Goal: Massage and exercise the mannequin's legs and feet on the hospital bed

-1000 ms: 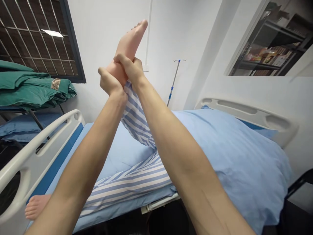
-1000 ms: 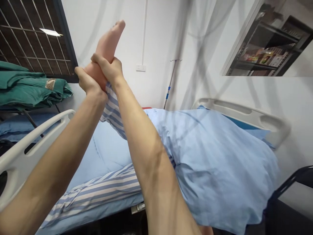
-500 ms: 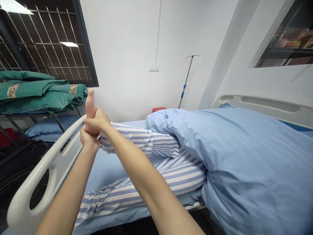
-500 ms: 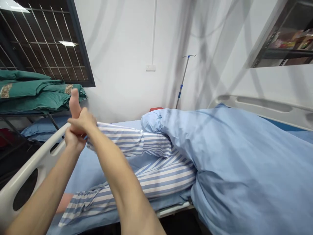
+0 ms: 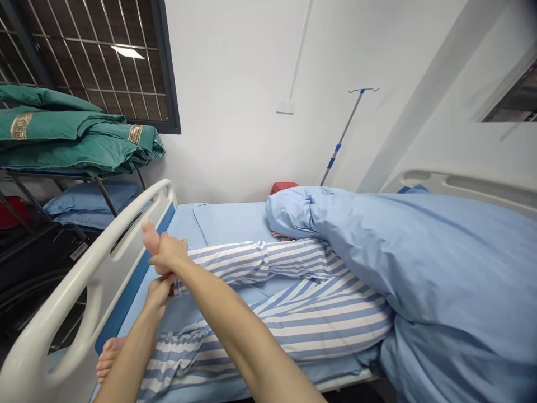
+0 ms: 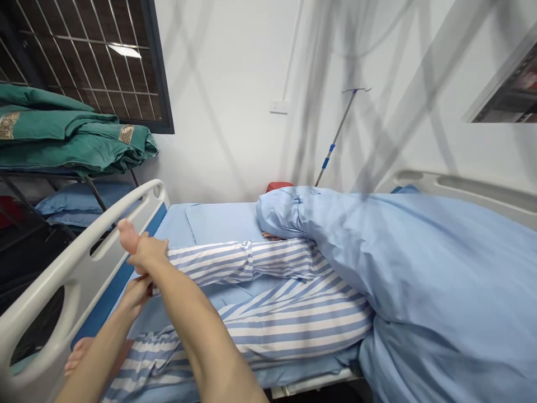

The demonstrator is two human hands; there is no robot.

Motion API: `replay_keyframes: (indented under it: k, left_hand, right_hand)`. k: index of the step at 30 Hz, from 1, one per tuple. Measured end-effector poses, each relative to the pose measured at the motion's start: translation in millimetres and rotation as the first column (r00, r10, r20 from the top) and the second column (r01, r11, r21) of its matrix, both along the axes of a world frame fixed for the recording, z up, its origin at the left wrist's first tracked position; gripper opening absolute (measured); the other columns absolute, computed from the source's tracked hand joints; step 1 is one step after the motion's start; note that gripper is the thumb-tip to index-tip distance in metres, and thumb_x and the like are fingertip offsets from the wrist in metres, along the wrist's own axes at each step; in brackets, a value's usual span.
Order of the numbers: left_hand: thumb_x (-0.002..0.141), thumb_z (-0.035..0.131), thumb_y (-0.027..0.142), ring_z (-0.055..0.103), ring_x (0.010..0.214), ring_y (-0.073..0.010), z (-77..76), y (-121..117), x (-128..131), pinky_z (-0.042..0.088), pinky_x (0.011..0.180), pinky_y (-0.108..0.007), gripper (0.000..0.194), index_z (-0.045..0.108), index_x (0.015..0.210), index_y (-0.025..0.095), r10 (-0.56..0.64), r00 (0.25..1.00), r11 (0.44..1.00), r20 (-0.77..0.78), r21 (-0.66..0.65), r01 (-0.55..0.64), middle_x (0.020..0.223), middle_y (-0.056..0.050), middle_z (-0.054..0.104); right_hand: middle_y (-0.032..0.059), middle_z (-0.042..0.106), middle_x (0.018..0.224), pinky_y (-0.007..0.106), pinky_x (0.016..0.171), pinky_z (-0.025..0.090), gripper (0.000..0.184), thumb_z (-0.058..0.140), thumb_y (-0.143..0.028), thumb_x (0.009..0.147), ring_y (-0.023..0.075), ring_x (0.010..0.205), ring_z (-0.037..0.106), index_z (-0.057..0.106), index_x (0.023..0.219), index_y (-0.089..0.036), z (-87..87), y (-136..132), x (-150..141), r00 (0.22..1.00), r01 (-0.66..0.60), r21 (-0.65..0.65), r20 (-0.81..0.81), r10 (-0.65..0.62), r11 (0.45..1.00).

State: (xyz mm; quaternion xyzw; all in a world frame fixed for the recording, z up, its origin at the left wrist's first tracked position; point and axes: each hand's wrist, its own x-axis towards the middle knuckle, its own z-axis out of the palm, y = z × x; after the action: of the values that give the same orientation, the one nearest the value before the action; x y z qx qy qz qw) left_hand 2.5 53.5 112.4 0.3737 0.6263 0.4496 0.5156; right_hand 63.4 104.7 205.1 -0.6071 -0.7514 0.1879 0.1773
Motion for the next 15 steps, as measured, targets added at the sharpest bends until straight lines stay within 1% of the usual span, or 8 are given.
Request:
replay_keyframes:
  k: [1, 3, 7, 9, 11, 13, 15]
  left_hand:
    - [0.054, 0.068, 0.034, 0.044, 0.047, -0.0149, -8.8, 2.5, -3.7, 0.033, 0.045, -0.029, 0.025, 0.053, 0.067, 0.020, 0.017, 1.000, 1.000, 0.010, -0.023, -0.016, 0.048, 0.003, 0.045]
    - [0.053, 0.067, 0.029, 0.045, 0.048, -0.0152, -24.0, 6.7, -12.9, 0.034, 0.045, -0.029, 0.022, 0.055, 0.068, 0.019, 0.062, 0.998, 0.996, -0.023, -0.066, -0.064, 0.052, 0.001, 0.049]
    - [0.056, 0.057, 0.022, 0.046, 0.051, -0.0147, -46.1, 10.8, -36.8, 0.036, 0.048, -0.028, 0.011, 0.053, 0.066, 0.019, 0.134, 0.986, 0.987, -0.094, -0.079, -0.142, 0.056, 0.000, 0.051]
    - [0.057, 0.053, 0.022, 0.045, 0.050, -0.0142, -54.0, 10.4, -48.1, 0.036, 0.048, -0.027, 0.009, 0.052, 0.066, 0.019, 0.171, 0.978, 0.982, -0.122, -0.060, -0.179, 0.055, 0.000, 0.049]
    - [0.058, 0.051, 0.023, 0.044, 0.050, -0.0146, -59.5, 9.2, -55.4, 0.036, 0.047, -0.027, 0.011, 0.052, 0.068, 0.020, 0.216, 0.963, 0.974, -0.162, -0.033, -0.224, 0.055, 0.000, 0.049]
    - [0.058, 0.050, 0.024, 0.046, 0.051, -0.0155, -62.5, 7.9, -57.8, 0.038, 0.048, -0.028, 0.013, 0.052, 0.070, 0.020, 0.258, 0.944, 0.963, -0.204, -0.022, -0.268, 0.057, -0.001, 0.050]
    - [0.058, 0.050, 0.024, 0.048, 0.055, -0.0168, -63.3, 6.8, -56.5, 0.039, 0.050, -0.028, 0.013, 0.052, 0.070, 0.020, 0.277, 0.928, 0.956, -0.248, -0.028, -0.293, 0.059, -0.002, 0.051]
  right_hand:
    - [0.0077, 0.066, 0.097, 0.045, 0.090, 0.039, 0.061, 0.067, -0.049, 0.060, 0.0270, 0.093, 0.062, 0.046, 0.109, -0.019, -9.9, 2.4, -4.7, 1.000, -0.005, -0.025, 0.021, 0.006, 1.000]
    - [0.0082, 0.066, 0.097, 0.046, 0.092, 0.038, 0.062, 0.069, -0.046, 0.058, 0.0270, 0.094, 0.062, 0.047, 0.109, -0.019, -31.0, 6.8, -14.4, 0.998, -0.012, -0.073, 0.055, 0.016, 0.997]
    - [0.0096, 0.066, 0.101, 0.049, 0.094, 0.035, 0.067, 0.073, -0.038, 0.054, 0.0276, 0.097, 0.061, 0.047, 0.113, -0.019, -70.5, 12.7, -30.7, 0.996, 0.030, -0.170, 0.093, -0.014, 0.985]
    - [0.0103, 0.065, 0.106, 0.049, 0.092, 0.037, 0.070, 0.074, -0.038, 0.054, 0.0277, 0.101, 0.060, 0.047, 0.116, -0.020, -86.8, 14.2, -35.8, 0.995, 0.041, -0.197, 0.093, -0.023, 0.979]
    - [0.0113, 0.064, 0.108, 0.045, 0.089, 0.040, 0.072, 0.074, -0.040, 0.054, 0.0275, 0.102, 0.059, 0.047, 0.118, -0.019, -101.0, 14.1, -39.2, 0.996, 0.047, -0.203, 0.085, -0.030, 0.978]
    - [0.0120, 0.064, 0.107, 0.041, 0.085, 0.043, 0.071, 0.074, -0.041, 0.055, 0.0272, 0.102, 0.060, 0.049, 0.117, -0.018, -112.5, 12.5, -41.5, 0.997, 0.052, -0.203, 0.075, -0.037, 0.978]
    - [0.0112, 0.066, 0.103, 0.036, 0.080, 0.044, 0.066, 0.076, -0.039, 0.054, 0.0262, 0.098, 0.062, 0.054, 0.112, -0.018, -119.7, 9.7, -42.6, 0.994, 0.101, -0.200, 0.056, -0.091, 0.974]
